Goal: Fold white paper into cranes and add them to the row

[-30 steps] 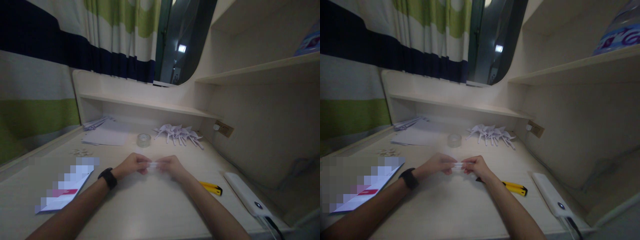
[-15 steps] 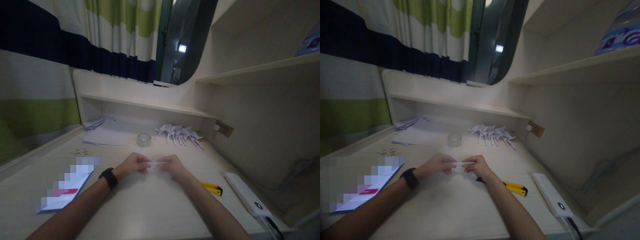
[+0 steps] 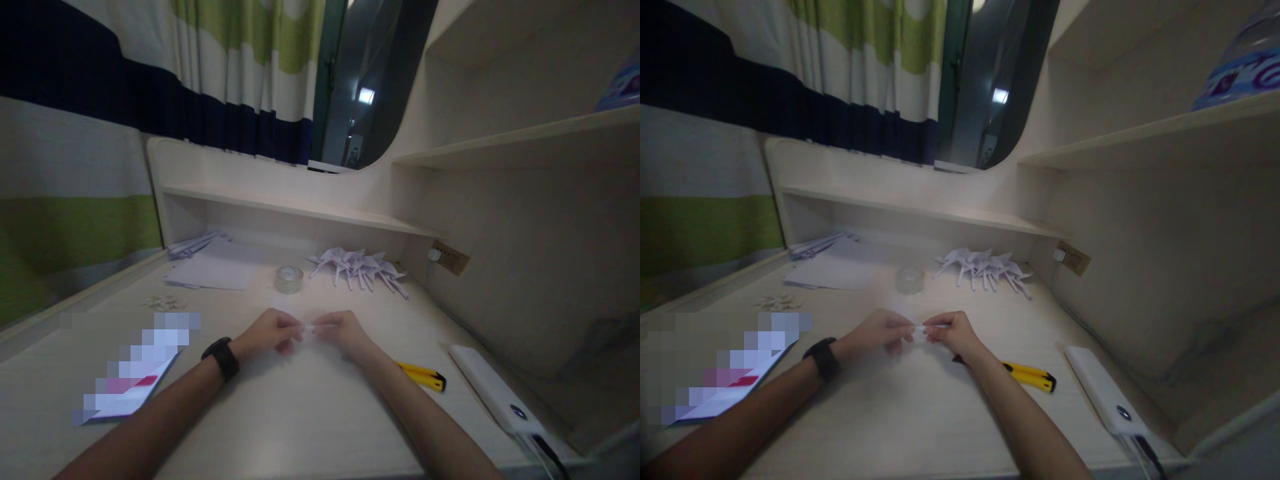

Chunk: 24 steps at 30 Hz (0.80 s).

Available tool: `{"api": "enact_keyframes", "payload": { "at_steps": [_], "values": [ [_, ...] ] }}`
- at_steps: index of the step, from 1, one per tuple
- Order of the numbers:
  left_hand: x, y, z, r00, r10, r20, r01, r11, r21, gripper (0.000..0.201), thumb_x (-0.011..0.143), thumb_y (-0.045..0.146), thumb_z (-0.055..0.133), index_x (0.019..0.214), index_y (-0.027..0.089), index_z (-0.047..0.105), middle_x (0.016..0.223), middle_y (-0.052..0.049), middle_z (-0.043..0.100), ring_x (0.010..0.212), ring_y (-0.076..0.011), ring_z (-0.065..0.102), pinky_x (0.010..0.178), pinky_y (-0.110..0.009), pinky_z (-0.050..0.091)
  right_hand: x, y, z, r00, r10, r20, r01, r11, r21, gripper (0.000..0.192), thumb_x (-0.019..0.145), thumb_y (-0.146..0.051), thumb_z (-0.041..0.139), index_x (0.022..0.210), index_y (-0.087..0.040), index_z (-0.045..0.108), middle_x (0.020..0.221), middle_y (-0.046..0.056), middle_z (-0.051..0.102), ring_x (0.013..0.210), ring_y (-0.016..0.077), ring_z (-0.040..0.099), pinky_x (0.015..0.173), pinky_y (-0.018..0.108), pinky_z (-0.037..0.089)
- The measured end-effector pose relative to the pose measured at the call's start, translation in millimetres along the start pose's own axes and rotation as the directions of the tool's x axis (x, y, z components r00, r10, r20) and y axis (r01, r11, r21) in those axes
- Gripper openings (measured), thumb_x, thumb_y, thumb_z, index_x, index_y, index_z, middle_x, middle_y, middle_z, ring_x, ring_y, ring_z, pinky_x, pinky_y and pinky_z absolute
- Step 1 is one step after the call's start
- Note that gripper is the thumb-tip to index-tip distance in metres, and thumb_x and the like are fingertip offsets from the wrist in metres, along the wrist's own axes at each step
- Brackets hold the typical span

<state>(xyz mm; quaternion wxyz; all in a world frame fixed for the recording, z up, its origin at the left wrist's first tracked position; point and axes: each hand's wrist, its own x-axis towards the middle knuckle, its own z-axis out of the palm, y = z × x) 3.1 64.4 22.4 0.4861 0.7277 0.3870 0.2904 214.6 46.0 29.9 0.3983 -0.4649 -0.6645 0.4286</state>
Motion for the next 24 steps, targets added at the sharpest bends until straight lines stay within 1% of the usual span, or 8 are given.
{"api": "enact_keyframes", "payload": {
  "at_steps": [5, 8, 10, 12, 14, 16, 18, 24],
  "values": [
    [0.3, 0.4, 0.8, 0.999, 0.037, -0.032, -0.035, 0.998, 0.061, 0.039, 0.076, 0.046, 0.062, 0.081, 0.008, 0.07, 0.059, -0.006, 0.065, 0.049, -0.0146, 0.058, 0.043, -0.023, 0.045, -0.3, -0.1, -0.1, 0.999, 0.011, 0.035, -0.009, 0.999, -0.046, 0.034, 0.065, -0.037, 0.072, 0.085, -0.01, 0.074, 0.067, 0.006, 0.068, 0.057, 0.014, 0.056, 0.057, 0.026, 0.044],
    [-1.6, 2.9, -0.9, 0.994, 0.1, -0.043, -0.089, 0.977, 0.196, 0.038, 0.081, 0.045, 0.057, 0.086, 0.01, 0.071, 0.062, -0.007, 0.067, 0.053, -0.0161, 0.06, 0.047, -0.024, 0.046, -0.7, -1.3, -1.4, 0.999, 0.001, 0.041, 0.002, 0.997, -0.071, 0.031, 0.067, -0.036, 0.07, 0.083, -0.011, 0.075, 0.066, 0.006, 0.068, 0.055, 0.0136, 0.056, 0.056, 0.026, 0.044],
    [-3.6, 3.4, -0.9, 0.971, 0.237, -0.036, -0.206, 0.902, 0.38, 0.036, 0.086, 0.044, 0.051, 0.089, 0.015, 0.072, 0.072, -0.008, 0.071, 0.064, -0.0185, 0.064, 0.058, -0.026, 0.047, -1.0, -1.4, -1.4, 0.999, -0.031, 0.024, 0.033, 0.995, -0.095, 0.028, 0.067, -0.034, 0.07, 0.083, -0.012, 0.075, 0.069, 0.006, 0.07, 0.058, 0.0147, 0.057, 0.058, 0.026, 0.045],
    [-5.3, 2.2, 0.9, 0.928, 0.373, -0.009, -0.298, 0.755, 0.584, 0.033, 0.089, 0.041, 0.048, 0.094, 0.018, 0.072, 0.083, -0.009, 0.072, 0.076, -0.0215, 0.066, 0.069, -0.03, 0.046, -0.9, -0.5, -0.2, 0.997, -0.069, 0.02, 0.07, 0.991, -0.116, 0.027, 0.067, -0.033, 0.069, 0.084, -0.013, 0.075, 0.073, 0.007, 0.071, 0.061, 0.0164, 0.059, 0.06, 0.028, 0.047],
    [-6.3, -0.4, 3.7, 0.9, 0.435, 0.026, -0.323, 0.627, 0.709, 0.031, 0.091, 0.037, 0.046, 0.1, 0.02, 0.07, 0.089, -0.01, 0.072, 0.081, -0.023, 0.065, 0.073, -0.031, 0.045, -0.4, 1.5, 2.2, 0.995, -0.099, 0.012, 0.099, 0.986, -0.136, 0.026, 0.066, -0.033, 0.07, 0.085, -0.015, 0.075, 0.075, 0.007, 0.072, 0.065, 0.0183, 0.06, 0.062, 0.029, 0.048],
    [-6.4, -3.3, 6.2, 0.892, 0.448, 0.056, -0.338, 0.579, 0.742, 0.03, 0.093, 0.032, 0.043, 0.108, 0.021, 0.066, 0.09, -0.009, 0.072, 0.081, -0.022, 0.065, 0.072, -0.031, 0.045, 0.7, 4.1, 4.5, 0.993, -0.117, -0.006, 0.115, 0.982, -0.151, 0.027, 0.065, -0.033, 0.07, 0.085, -0.017, 0.076, 0.077, 0.007, 0.073, 0.068, 0.0199, 0.061, 0.064, 0.03, 0.048],
    [-6.1, -5.1, 7.3, 0.883, 0.464, 0.077, -0.365, 0.572, 0.735, 0.029, 0.094, 0.027, 0.042, 0.112, 0.022, 0.063, 0.092, -0.008, 0.071, 0.082, -0.0205, 0.065, 0.073, -0.029, 0.046, 2.3, 7.1, 5.4, 0.993, -0.12, -0.017, 0.116, 0.981, -0.154, 0.028, 0.066, -0.035, 0.069, 0.086, -0.016, 0.075, 0.078, 0.007, 0.073, 0.068, 0.0199, 0.062, 0.063, 0.03, 0.048],
    [-4.7, -4.2, 4.6, 0.865, 0.496, 0.071, -0.373, 0.543, 0.752, 0.027, 0.094, 0.027, 0.043, 0.109, 0.018, 0.064, 0.092, -0.01, 0.068, 0.085, -0.0206, 0.062, 0.077, -0.031, 0.046, 5.6, 12.3, -0.6, 0.997, -0.044, -0.058, 0.037, 0.993, -0.112, 0.031, 0.07, -0.039, 0.066, 0.084, -0.012, 0.075, 0.064, 0.006, 0.069, 0.053, 0.0128, 0.053, 0.052, 0.024, 0.041]
  ]
}}
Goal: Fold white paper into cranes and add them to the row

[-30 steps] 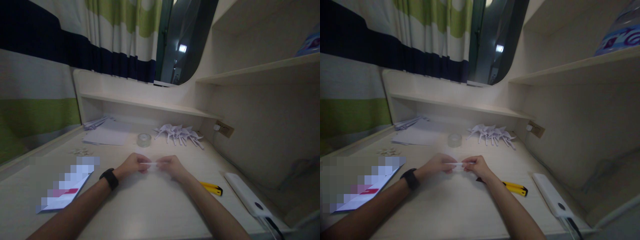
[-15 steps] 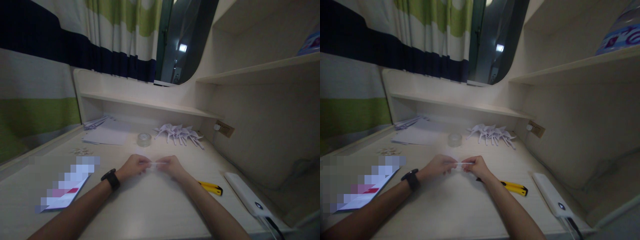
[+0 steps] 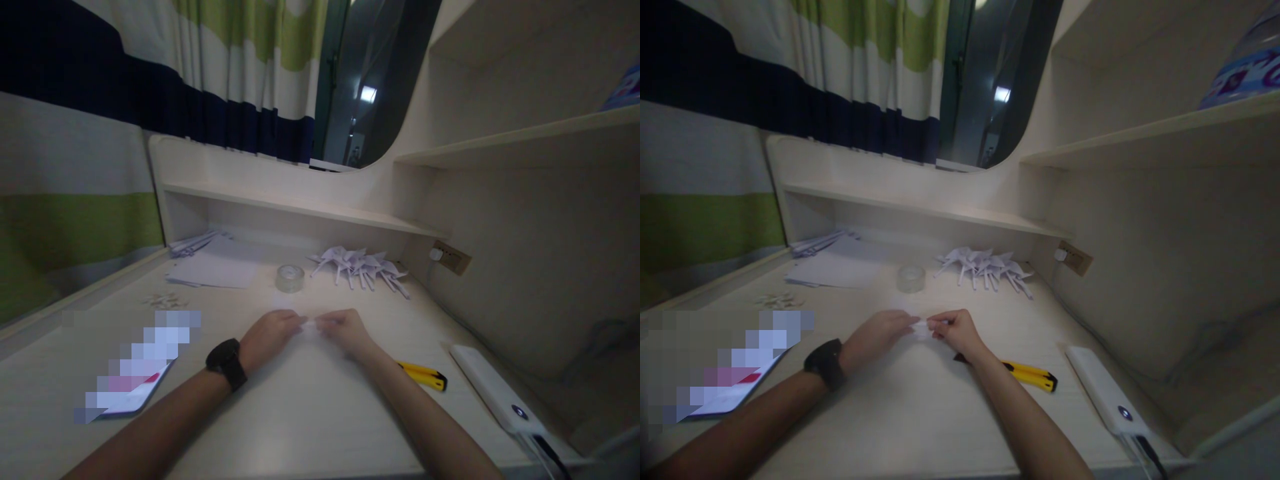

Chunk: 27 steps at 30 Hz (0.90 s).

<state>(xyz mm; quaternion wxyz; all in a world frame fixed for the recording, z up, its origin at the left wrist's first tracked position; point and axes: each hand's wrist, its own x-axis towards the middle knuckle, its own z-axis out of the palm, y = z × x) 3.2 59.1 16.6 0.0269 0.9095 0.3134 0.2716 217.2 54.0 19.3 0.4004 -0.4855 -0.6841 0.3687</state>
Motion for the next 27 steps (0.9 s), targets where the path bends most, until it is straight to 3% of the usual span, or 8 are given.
{"api": "enact_keyframes", "payload": {
  "at_steps": [11, 19, 24, 27],
  "values": [
    [-0.3, 3.3, -5.3, 0.997, -0.046, -0.068, 0.054, 0.99, 0.127, 0.029, 0.094, 0.029, 0.042, 0.1, 0.02, 0.069, 0.085, -0.009, 0.069, 0.079, -0.0202, 0.061, 0.07, -0.029, 0.043, -1.8, -3.7, 1.7, 0.992, 0.092, -0.085, -0.083, 0.991, 0.1, 0.028, 0.064, -0.036, 0.07, 0.077, -0.011, 0.075, 0.058, 0.005, 0.066, 0.05, 0.0118, 0.05, 0.05, 0.024, 0.039],
    [0.1, 9.3, -4.5, 0.99, -0.113, 0.081, 0.116, 0.993, -0.026, 0.038, 0.096, 0.039, 0.034, 0.107, 0.023, 0.066, 0.091, -0.008, 0.072, 0.079, -0.0207, 0.066, 0.068, -0.027, 0.041, -1.7, -3.5, 6.8, 0.995, -0.041, -0.095, 0.034, 0.997, -0.071, 0.024, 0.066, -0.034, 0.069, 0.08, -0.015, 0.076, 0.071, 0.008, 0.072, 0.064, 0.0198, 0.062, 0.061, 0.03, 0.047],
    [1.8, 7.1, -7.9, 0.99, -0.119, 0.078, 0.127, 0.986, -0.106, 0.035, 0.095, 0.034, 0.038, 0.097, 0.02, 0.07, 0.085, -0.008, 0.073, 0.077, -0.0212, 0.066, 0.068, -0.027, 0.041, -2.2, -5.1, 4.4, 0.993, -0.002, -0.121, -0.002, 0.999, -0.033, 0.025, 0.066, -0.034, 0.068, 0.08, -0.014, 0.076, 0.067, 0.008, 0.072, 0.06, 0.0191, 0.061, 0.06, 0.031, 0.047],
    [0.3, 11.4, -6.3, 0.992, -0.111, 0.053, 0.117, 0.984, -0.136, 0.033, 0.095, 0.033, 0.038, 0.106, 0.02, 0.067, 0.096, -0.009, 0.072, 0.086, -0.0225, 0.065, 0.074, -0.028, 0.042, -4.5, -9.1, 4.9, 0.994, -0.036, -0.107, 0.031, 0.998, -0.053, 0.022, 0.067, -0.032, 0.068, 0.077, -0.014, 0.076, 0.069, 0.008, 0.072, 0.062, 0.0195, 0.062, 0.063, 0.031, 0.048]
  ]
}}
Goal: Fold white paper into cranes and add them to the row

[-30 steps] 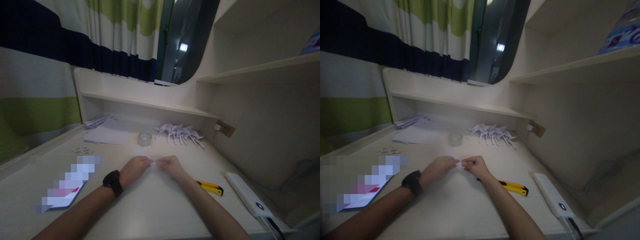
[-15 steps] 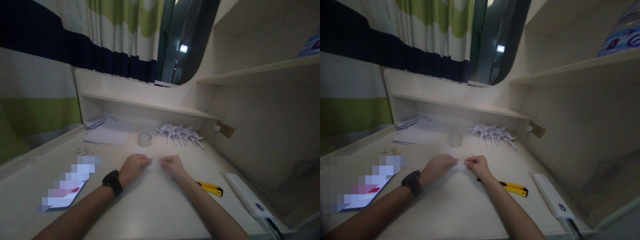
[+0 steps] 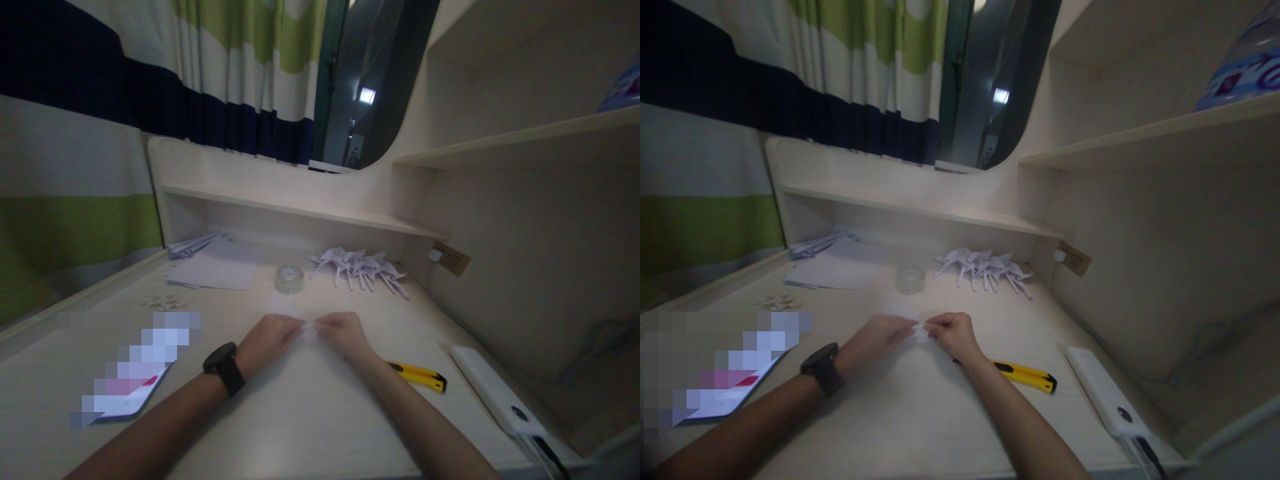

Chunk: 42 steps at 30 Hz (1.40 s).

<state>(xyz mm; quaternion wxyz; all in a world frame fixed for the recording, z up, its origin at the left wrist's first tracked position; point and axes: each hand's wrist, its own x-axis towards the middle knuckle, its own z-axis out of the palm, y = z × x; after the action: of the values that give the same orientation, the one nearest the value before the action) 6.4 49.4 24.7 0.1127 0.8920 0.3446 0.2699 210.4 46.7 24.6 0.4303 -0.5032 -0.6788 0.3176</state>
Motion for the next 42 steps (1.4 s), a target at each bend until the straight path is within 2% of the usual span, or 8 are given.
{"api": "enact_keyframes", "payload": {
  "at_steps": [3, 9, 19, 32, 35, 37, 39, 42],
  "values": [
    [-1.4, 6.5, 3.8, 1.0, 0.009, 0.003, -0.008, 0.999, -0.034, 0.033, 0.095, 0.034, 0.037, 0.111, 0.021, 0.064, 0.099, -0.008, 0.071, 0.087, -0.0214, 0.065, 0.073, -0.027, 0.042, -2.4, -4.9, 1.1, 0.998, -0.044, 0.043, 0.045, 0.999, -0.018, 0.02, 0.068, -0.032, 0.068, 0.076, -0.015, 0.076, 0.07, 0.008, 0.072, 0.063, 0.0194, 0.063, 0.062, 0.029, 0.049],
    [1.6, 11.2, 2.7, 0.998, -0.064, 0.014, 0.064, 0.998, -0.011, 0.038, 0.095, 0.035, 0.038, 0.079, 0.018, 0.067, 0.066, -0.003, 0.067, 0.062, -0.0157, 0.061, 0.058, -0.022, 0.036, -3.6, -8.6, 3.8, 0.996, -0.066, 0.063, 0.069, 0.997, -0.041, 0.021, 0.07, -0.034, 0.065, 0.076, -0.016, 0.075, 0.072, 0.006, 0.073, 0.065, 0.0189, 0.064, 0.061, 0.027, 0.05],
    [0.3, 0.3, 2.0, 0.998, 0.004, 0.067, -0.005, 1.0, 0.017, 0.023, 0.094, 0.026, 0.039, 0.1, 0.019, 0.06, 0.078, -0.004, 0.066, 0.071, -0.0176, 0.061, 0.062, -0.024, 0.038, 0.7, -3.1, 2.8, 0.999, 0.021, -0.034, -0.017, 0.993, 0.119, 0.023, 0.064, -0.034, 0.07, 0.073, -0.014, 0.075, 0.059, 0.005, 0.069, 0.052, 0.0151, 0.058, 0.053, 0.026, 0.047],
    [1.0, -8.9, 1.3, 0.995, -0.092, -0.035, 0.092, 0.996, -0.019, 0.022, 0.093, 0.027, 0.035, 0.087, 0.019, 0.054, 0.077, -0.005, 0.064, 0.071, -0.0192, 0.059, 0.063, -0.026, 0.037, 4.1, -8.7, -7.9, 0.991, 0.01, -0.131, 0.008, 0.991, 0.135, 0.026, 0.067, -0.039, 0.069, 0.075, -0.014, 0.073, 0.06, 0.005, 0.069, 0.056, 0.0171, 0.062, 0.058, 0.029, 0.05],
    [4.0, -11.6, -3.5, 0.982, -0.159, -0.102, 0.142, 0.977, -0.156, 0.03, 0.095, 0.031, 0.029, 0.079, 0.019, 0.052, 0.071, -0.003, 0.063, 0.066, -0.0173, 0.058, 0.063, -0.027, 0.038, 4.2, -15.0, -25.8, 0.988, -0.049, -0.145, 0.053, 0.998, 0.024, 0.028, 0.073, -0.039, 0.065, 0.08, -0.014, 0.072, 0.065, 0.007, 0.07, 0.059, 0.0183, 0.064, 0.059, 0.029, 0.05],
    [6.2, -12.7, -5.7, 0.97, -0.199, -0.14, 0.153, 0.947, -0.284, 0.031, 0.095, 0.033, 0.029, 0.079, 0.019, 0.052, 0.069, -0.002, 0.063, 0.063, -0.0159, 0.056, 0.063, -0.027, 0.039, -3.0, -20.8, -47.7, 0.991, -0.118, -0.056, 0.111, 0.986, -0.127, 0.028, 0.078, -0.039, 0.06, 0.083, -0.014, 0.072, 0.071, 0.008, 0.072, 0.063, 0.019, 0.066, 0.062, 0.029, 0.05],
    [8.2, -12.5, -6.5, 0.956, -0.248, -0.155, 0.16, 0.888, -0.431, 0.028, 0.094, 0.036, 0.031, 0.085, 0.018, 0.052, 0.068, -0.001, 0.062, 0.054, -0.0134, 0.05, 0.056, -0.025, 0.038, -18.5, -25.1, -74.1, 0.984, -0.164, 0.066, 0.176, 0.929, -0.325, 0.026, 0.082, -0.036, 0.056, 0.088, -0.017, 0.072, 0.085, 0.009, 0.073, 0.074, 0.02, 0.067, 0.069, 0.029, 0.05],
    [10.7, -9.3, -5.6, 0.939, -0.316, -0.137, 0.157, 0.747, -0.646, 0.028, 0.092, 0.043, 0.034, 0.096, 0.018, 0.048, 0.064, 0.001, 0.059, 0.044, -0.0105, 0.042, 0.044, -0.022, 0.032, -51.6, -22.4, -110.5, 0.981, -0.063, 0.184, 0.159, 0.804, -0.572, 0.027, 0.079, -0.032, 0.06, 0.099, -0.018, 0.071, 0.102, 0.01, 0.07, 0.089, 0.0234, 0.066, 0.079, 0.032, 0.048]
  ]
}}
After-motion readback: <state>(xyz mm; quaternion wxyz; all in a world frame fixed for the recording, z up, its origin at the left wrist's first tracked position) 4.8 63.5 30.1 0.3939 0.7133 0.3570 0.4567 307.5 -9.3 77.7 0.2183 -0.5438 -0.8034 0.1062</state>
